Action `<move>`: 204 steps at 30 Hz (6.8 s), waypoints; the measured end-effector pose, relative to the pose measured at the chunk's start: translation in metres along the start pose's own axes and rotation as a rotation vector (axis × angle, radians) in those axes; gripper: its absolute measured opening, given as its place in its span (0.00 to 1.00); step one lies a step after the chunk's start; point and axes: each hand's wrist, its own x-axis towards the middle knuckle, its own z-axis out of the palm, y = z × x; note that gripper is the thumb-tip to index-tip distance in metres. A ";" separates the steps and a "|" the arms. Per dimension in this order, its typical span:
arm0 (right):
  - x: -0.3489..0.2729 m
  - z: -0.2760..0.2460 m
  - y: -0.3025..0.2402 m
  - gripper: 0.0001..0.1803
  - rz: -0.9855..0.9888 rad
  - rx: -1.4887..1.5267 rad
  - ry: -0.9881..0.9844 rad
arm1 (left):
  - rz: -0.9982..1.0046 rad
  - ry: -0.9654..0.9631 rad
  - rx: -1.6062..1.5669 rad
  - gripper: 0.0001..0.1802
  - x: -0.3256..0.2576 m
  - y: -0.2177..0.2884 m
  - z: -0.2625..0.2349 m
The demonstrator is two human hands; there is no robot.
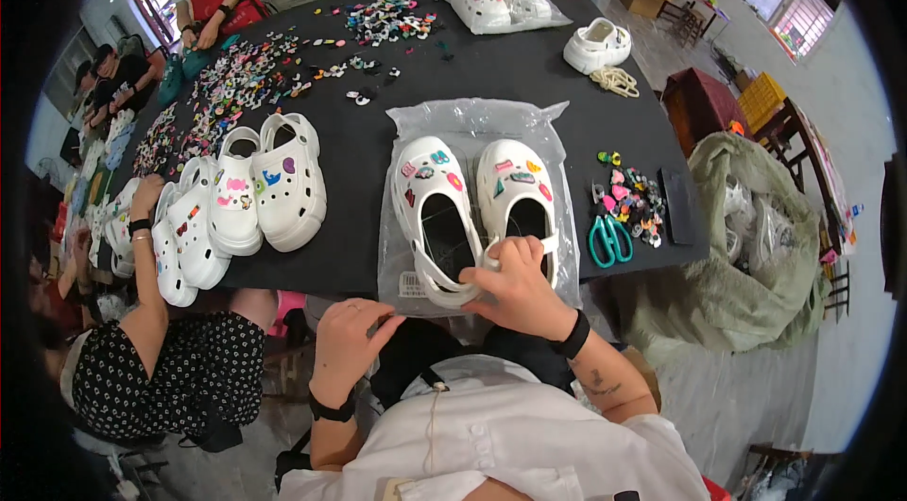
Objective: Decorate white clogs with charms and bag them for production.
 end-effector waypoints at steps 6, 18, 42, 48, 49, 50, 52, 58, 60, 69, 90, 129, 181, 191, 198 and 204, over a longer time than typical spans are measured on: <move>-0.018 -0.023 0.008 0.31 0.055 0.111 0.090 | 0.190 0.263 -0.068 0.10 0.017 0.022 0.013; -0.115 -0.055 0.094 0.19 0.704 -0.023 0.446 | 0.352 0.137 -0.040 0.28 0.046 0.043 0.039; -0.121 -0.060 0.118 0.27 0.862 0.550 0.457 | 0.375 0.139 -0.204 0.12 0.020 0.030 0.030; -0.119 -0.079 0.075 0.39 0.642 0.984 0.465 | 0.373 0.175 -0.284 0.11 0.014 0.027 0.033; -0.123 -0.081 0.068 0.49 0.625 1.160 0.401 | 0.369 0.178 -0.284 0.11 0.014 0.027 0.033; -0.126 -0.080 0.060 0.52 0.597 1.212 0.350 | 0.384 0.179 -0.284 0.11 0.014 0.027 0.032; -0.124 -0.083 0.046 0.52 0.542 1.160 0.182 | 0.393 0.182 -0.283 0.11 0.013 0.028 0.031; -0.115 -0.077 0.045 0.43 0.459 1.334 -0.274 | 0.419 0.194 -0.280 0.11 0.011 0.029 0.027; -0.110 -0.074 0.042 0.41 0.459 1.261 -0.434 | 0.433 0.198 -0.282 0.12 0.010 0.029 0.026; -0.092 -0.058 0.031 0.35 0.501 1.311 -0.472 | 0.456 0.172 -0.260 0.12 0.008 0.030 0.022; -0.086 -0.046 0.028 0.32 0.564 1.262 -0.451 | 0.476 0.171 -0.242 0.13 0.007 0.030 0.023; -0.081 -0.035 0.132 0.19 0.733 -0.273 0.350 | 0.050 0.932 -0.114 0.22 -0.017 -0.017 0.009; -0.137 -0.017 0.010 0.09 0.436 0.907 -0.045 | 0.844 -0.630 -0.965 0.13 0.066 0.113 0.061; -0.411 0.048 0.085 0.05 1.386 0.347 0.651 | -0.057 -0.224 -0.185 0.19 0.122 0.067 0.015; -0.603 0.055 0.075 0.29 2.259 1.012 0.064 | -0.018 -0.530 0.413 0.43 0.168 0.062 0.026; -0.496 -0.149 0.093 0.15 1.269 0.194 0.497 | -0.250 -0.861 0.221 0.48 0.171 0.061 0.023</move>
